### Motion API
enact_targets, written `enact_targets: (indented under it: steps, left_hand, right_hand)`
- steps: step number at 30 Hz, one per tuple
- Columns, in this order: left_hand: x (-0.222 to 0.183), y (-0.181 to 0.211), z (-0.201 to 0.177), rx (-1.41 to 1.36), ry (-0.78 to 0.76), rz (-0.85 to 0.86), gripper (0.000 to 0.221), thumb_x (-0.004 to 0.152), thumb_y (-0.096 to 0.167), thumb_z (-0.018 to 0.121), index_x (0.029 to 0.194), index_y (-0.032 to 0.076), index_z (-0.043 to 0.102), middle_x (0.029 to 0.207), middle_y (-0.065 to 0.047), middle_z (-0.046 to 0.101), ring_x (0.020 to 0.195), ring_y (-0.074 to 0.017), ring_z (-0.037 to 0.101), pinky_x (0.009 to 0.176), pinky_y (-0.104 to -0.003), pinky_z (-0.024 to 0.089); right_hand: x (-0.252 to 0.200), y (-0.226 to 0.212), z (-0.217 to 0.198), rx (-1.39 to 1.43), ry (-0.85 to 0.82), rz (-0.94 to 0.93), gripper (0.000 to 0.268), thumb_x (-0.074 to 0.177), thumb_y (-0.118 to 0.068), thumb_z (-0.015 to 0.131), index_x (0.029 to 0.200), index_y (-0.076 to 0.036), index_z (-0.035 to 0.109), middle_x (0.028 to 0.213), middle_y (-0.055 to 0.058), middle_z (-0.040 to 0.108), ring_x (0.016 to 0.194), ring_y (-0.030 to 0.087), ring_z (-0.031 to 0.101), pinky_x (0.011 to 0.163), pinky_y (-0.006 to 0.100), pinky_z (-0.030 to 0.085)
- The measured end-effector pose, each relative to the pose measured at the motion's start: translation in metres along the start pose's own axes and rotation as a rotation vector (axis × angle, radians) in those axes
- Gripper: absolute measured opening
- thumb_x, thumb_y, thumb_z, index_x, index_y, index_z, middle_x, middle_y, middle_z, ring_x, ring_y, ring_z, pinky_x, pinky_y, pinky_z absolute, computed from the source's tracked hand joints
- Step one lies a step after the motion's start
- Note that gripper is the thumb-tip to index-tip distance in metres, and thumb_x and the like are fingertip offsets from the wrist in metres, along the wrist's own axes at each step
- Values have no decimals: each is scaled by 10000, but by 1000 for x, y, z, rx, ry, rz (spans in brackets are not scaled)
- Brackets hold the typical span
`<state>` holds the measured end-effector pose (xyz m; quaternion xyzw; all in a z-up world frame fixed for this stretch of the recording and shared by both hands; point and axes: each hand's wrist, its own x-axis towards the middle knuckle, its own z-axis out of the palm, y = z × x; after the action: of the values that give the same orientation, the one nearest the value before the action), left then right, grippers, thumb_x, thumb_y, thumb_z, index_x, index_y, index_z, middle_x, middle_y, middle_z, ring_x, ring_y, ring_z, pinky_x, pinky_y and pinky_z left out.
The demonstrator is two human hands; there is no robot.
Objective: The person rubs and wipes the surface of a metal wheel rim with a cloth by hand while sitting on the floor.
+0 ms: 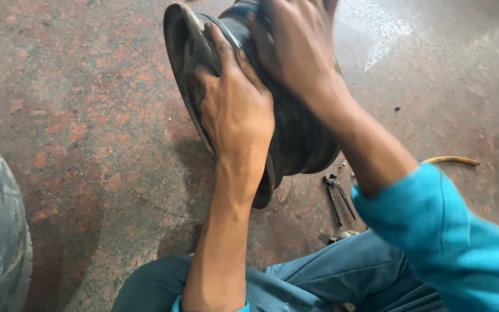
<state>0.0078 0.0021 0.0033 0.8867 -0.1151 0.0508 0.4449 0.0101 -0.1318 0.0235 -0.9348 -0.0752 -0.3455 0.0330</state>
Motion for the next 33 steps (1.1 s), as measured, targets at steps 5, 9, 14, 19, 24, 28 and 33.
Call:
enact_targets:
  steps: [5, 9, 14, 19, 24, 28, 33]
  left_hand:
    - [-11, -3, 1, -54, 33, 32, 548, 1135, 302, 418, 1630, 148, 240, 1234, -340, 573, 910, -433, 744, 729, -455, 639]
    - [-23, -1, -3, -120, -67, -25, 569, 1072, 257, 418, 1608, 164, 255, 1263, -330, 545, 834, -409, 757, 677, -460, 650]
    - [-26, 0, -4, -59, 39, 71, 543, 1092, 243, 458, 1607, 148, 314, 1236, -314, 572, 902, -427, 736, 786, -504, 615]
    - [-20, 1, -5, -79, -4, 23, 543, 1100, 252, 434, 1617, 161, 291, 1185, -281, 587, 897, -404, 741, 771, -486, 620]
    - [-30, -2, -3, -185, -121, -68, 571, 1088, 248, 390, 1632, 184, 228, 1303, -269, 523, 887, -353, 771, 720, -396, 678]
    - [-37, -4, 0, -157, 73, 148, 536, 1153, 235, 424, 1653, 160, 248, 1252, -281, 563, 982, -392, 756, 839, -424, 655]
    - [-23, -5, -1, -171, -34, 33, 552, 1102, 234, 415, 1627, 175, 253, 1241, -282, 558, 900, -374, 765, 723, -400, 667]
  right_hand:
    - [-102, -65, -44, -131, 120, 101, 193, 920, -75, 782, 1062, -31, 660, 1078, 193, 683, 945, 407, 646, 884, 530, 414]
    - [-76, -37, -31, 105, 56, 125, 270, 1046, -157, 717, 1198, 60, 666, 1147, 258, 664, 1010, 403, 678, 963, 519, 493]
    - [15, 0, 3, 137, -174, 18, 235, 1068, -251, 653, 1094, -26, 716, 1056, 206, 712, 971, 412, 684, 870, 532, 482]
    - [-88, -40, -33, 247, 33, 169, 329, 1074, -197, 660, 1304, 36, 627, 1215, 202, 638, 1068, 355, 627, 1011, 503, 439]
    - [-104, -56, -29, -156, 123, 131, 181, 991, -207, 783, 1152, -144, 731, 1056, 93, 614, 1105, 305, 504, 998, 476, 303]
    - [-39, -27, -26, 161, -60, 212, 226, 1076, -257, 701, 1233, -97, 671, 1176, 78, 634, 1195, 303, 516, 1058, 475, 347]
    - [-79, -55, -54, 65, -204, 153, 404, 1104, -233, 556, 1482, -99, 605, 1477, 150, 564, 1414, 364, 384, 1179, 502, 238]
